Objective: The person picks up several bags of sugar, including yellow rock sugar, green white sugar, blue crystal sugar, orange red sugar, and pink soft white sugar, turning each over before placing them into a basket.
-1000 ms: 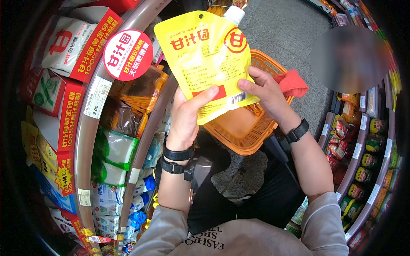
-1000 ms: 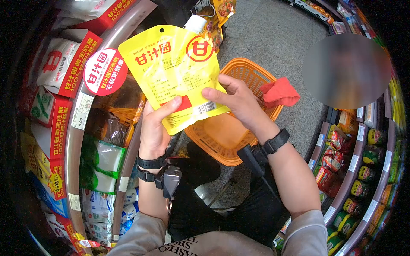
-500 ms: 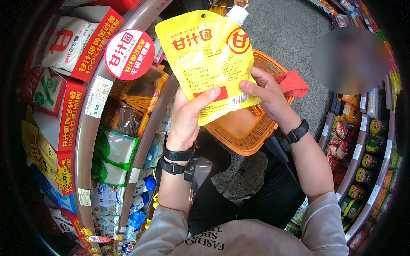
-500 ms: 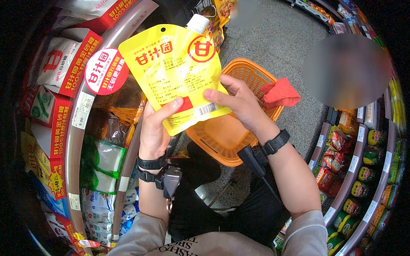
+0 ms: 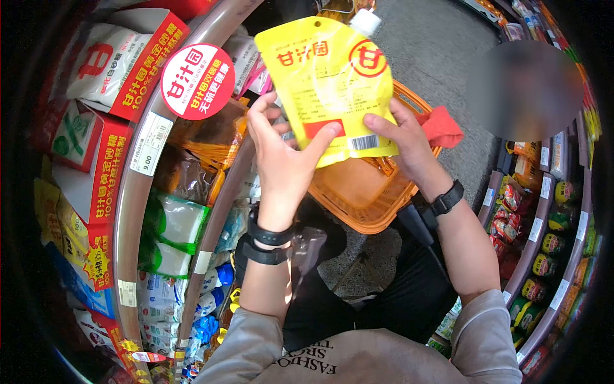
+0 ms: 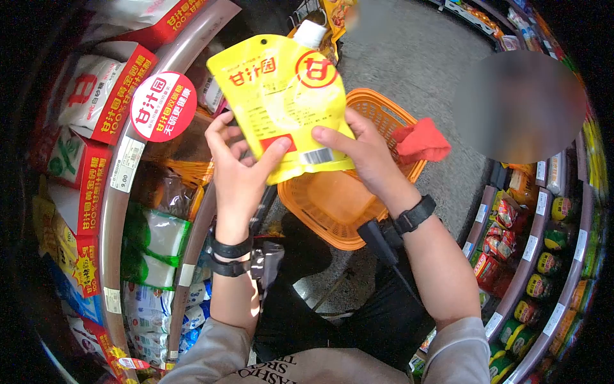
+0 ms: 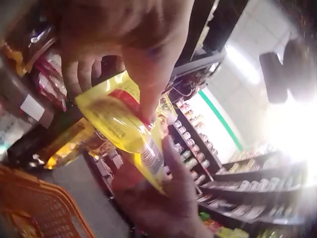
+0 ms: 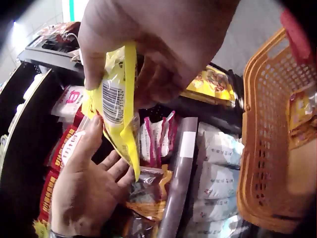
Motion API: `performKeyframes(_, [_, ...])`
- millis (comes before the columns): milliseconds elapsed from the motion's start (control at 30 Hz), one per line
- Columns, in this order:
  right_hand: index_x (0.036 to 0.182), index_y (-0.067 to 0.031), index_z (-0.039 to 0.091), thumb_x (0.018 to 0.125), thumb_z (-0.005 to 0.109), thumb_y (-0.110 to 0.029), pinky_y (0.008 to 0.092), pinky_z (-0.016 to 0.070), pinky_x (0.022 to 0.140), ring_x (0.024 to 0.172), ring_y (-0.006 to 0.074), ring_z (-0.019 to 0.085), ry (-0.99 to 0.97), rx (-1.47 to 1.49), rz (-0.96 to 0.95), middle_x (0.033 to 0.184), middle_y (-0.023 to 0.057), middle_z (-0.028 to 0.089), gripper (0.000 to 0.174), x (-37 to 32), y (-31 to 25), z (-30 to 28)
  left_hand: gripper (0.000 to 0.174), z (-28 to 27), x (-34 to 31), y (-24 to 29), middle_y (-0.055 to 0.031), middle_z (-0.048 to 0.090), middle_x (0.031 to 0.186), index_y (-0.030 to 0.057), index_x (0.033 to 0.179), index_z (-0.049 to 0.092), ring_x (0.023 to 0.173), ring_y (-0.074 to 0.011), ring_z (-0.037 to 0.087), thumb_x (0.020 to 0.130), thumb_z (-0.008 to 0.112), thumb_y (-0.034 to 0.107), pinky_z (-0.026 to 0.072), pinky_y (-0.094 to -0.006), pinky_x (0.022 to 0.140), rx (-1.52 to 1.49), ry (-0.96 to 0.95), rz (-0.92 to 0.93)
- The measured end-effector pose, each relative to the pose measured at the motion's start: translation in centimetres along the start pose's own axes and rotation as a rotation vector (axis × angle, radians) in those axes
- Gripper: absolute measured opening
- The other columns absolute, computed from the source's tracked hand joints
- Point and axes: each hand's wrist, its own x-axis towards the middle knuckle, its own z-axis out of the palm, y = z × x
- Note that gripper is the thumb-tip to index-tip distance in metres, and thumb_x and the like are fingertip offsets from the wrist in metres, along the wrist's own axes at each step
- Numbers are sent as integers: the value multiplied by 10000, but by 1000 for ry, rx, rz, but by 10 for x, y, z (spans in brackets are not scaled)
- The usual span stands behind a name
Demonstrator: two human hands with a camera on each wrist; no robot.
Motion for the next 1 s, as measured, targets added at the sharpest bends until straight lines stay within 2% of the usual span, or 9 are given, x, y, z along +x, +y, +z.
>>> performKeyframes(67, [1364, -10, 457, 904, 668, -245, 306, 424, 1011, 1178, 151, 549, 29, -51, -37, 1305, 92, 558, 558, 0, 1, 4, 763, 6, -6, 9, -223, 442, 1270, -12, 1319, 361, 1108, -247, 573, 733, 832, 119, 499, -338, 913, 177, 70, -114])
performKeyframes(133, [1382, -13, 448, 904, 660, -282, 313, 397, 1038, 1223, 161, 513, 1, -108, -80, 1352, 102, 515, 588, -3, 4, 8, 897, 16, -5, -3, -275, 387, 1320, -60, 1412, 228, 1222, -389, 446, 792, 787, 269, 382, -425, 1033, 209, -60, 184])
performKeyframes(167, [1431, -27, 398, 889, 643, -350, 315, 364, 1058, 1270, 182, 467, 0, -220, -69, 1378, 106, 479, 677, -5, 15, -3, 954, 17, -11, -8, -285, 376, 1333, -71, 1442, 161, 1269, -413, 381, 817, 753, 342, 319, -447, 1078, 200, -195, 111])
performKeyframes(267, [1460, -41, 350, 869, 634, -384, 312, 360, 1052, 1277, 210, 462, -225, -192, -141, 1411, 102, 425, 740, -5, 6, 0, 961, 17, -9, -7, -171, 377, 1355, -12, 1475, 157, 1293, -269, 378, 800, 768, 296, 344, -386, 1067, -478, -414, -67])
performKeyframes(333, [1473, -49, 321, 854, 641, -393, 311, 362, 1043, 1284, 230, 455, -275, -284, -162, 1445, 101, 364, 778, -3, -2, -1, 964, 11, -11, 0, -141, 455, 1285, -5, 1478, 161, 1181, -217, 490, 785, 783, 245, 432, -351, 983, -573, -407, -55])
performKeyframes(500, [1443, -25, 349, 818, 713, -394, 342, 391, 1028, 1250, 210, 486, 43, -304, -252, 1362, 103, 471, 812, 8, 6, 16, 548, 6, -15, -11, -155, 456, 1204, 23, 1276, 473, 1162, -255, 468, 774, 631, 176, 433, -374, 952, -627, -415, -7])
performKeyframes(600, [1409, 0, 380, 833, 725, -345, 340, 409, 1015, 1220, 205, 513, -69, -131, -57, 1303, 101, 539, 756, 3, 13, -2, 532, -7, -16, -10, -76, 598, 1180, -6, 1313, 452, 998, -129, 579, 815, 602, 105, 494, -291, 852, -589, -408, -49])
performKeyframes(733, [1347, 10, 450, 856, 718, -305, 328, 422, 998, 1167, 195, 547, -25, -153, -65, 1284, 97, 565, 642, 0, 21, -22, 395, -28, 0, 2, -57, 674, 1036, -9, 1160, 595, 935, -100, 608, 817, 691, 163, 506, -285, 830, -410, -420, -130])
performKeyframes(1000, [1336, -4, 454, 845, 732, -311, 327, 442, 971, 1104, 181, 578, -69, -243, -23, 1247, 87, 587, 643, 1, 35, -44, 478, -46, -5, 21, -132, 707, 927, 9, 1066, 647, 854, -237, 680, 689, 830, 240, 510, -338, 807, -12, -334, -35])
